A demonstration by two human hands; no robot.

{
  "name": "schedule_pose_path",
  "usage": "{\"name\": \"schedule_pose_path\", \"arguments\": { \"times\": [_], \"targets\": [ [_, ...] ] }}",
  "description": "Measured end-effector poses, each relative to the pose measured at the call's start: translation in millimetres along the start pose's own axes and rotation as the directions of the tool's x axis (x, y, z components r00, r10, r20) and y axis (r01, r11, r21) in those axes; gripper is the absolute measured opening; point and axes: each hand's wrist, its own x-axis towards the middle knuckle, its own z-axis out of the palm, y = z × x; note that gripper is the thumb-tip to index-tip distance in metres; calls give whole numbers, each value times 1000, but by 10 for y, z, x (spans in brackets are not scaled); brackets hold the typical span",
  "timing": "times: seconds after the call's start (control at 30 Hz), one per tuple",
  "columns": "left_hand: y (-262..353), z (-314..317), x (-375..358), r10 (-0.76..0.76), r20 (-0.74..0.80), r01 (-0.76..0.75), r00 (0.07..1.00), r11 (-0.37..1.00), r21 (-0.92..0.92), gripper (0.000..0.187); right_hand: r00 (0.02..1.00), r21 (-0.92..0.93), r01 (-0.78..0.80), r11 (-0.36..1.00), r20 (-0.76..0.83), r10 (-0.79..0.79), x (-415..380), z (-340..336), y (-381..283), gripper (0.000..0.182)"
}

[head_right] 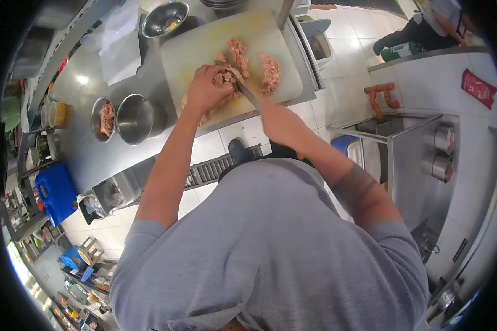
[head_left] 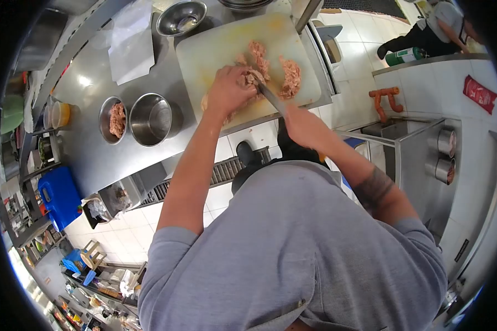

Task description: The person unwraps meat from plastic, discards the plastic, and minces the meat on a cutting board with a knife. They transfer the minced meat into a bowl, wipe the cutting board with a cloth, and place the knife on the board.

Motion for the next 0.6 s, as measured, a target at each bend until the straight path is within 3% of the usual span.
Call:
{"name": "schedule_pose_path", "arguments": {
  "times": [0.13, 0.2, 0.33, 0.43, 0.5, 0.6],
  "targets": [
    [-48, 5, 27, -1, 27, 1, 1000, 1000, -7, 56, 996, 68, -91, 994, 30, 89, 81, 133, -66, 23],
    [-106, 23, 70, 18, 26, -19, 999, 1000, 15, 56, 998, 88, 11, 996, -57, -6, 435, 176, -132, 23],
    [-84, -2, 33, -10, -13, 10, 1000, 1000, 6, 59, 992, 23, 104, 994, -71, -102, 554, 221, -67, 24],
    [-79, 9, 18, -10, -7, 10, 1000, 999, 50, 59, 998, -17, 3, 1000, -58, -4, -31, 224, 64, 24],
    [-123, 40, 2, 1, -29, 0, 1000, 1000, 22, 58, 983, 95, -174, 980, 71, 168, -282, 181, 122, 25],
    [-113, 14, -25, 37, -16, -37, 999, 999, -8, 56, 997, 51, -27, 998, -70, 31, -42, 361, 211, 25]
  ]
}}
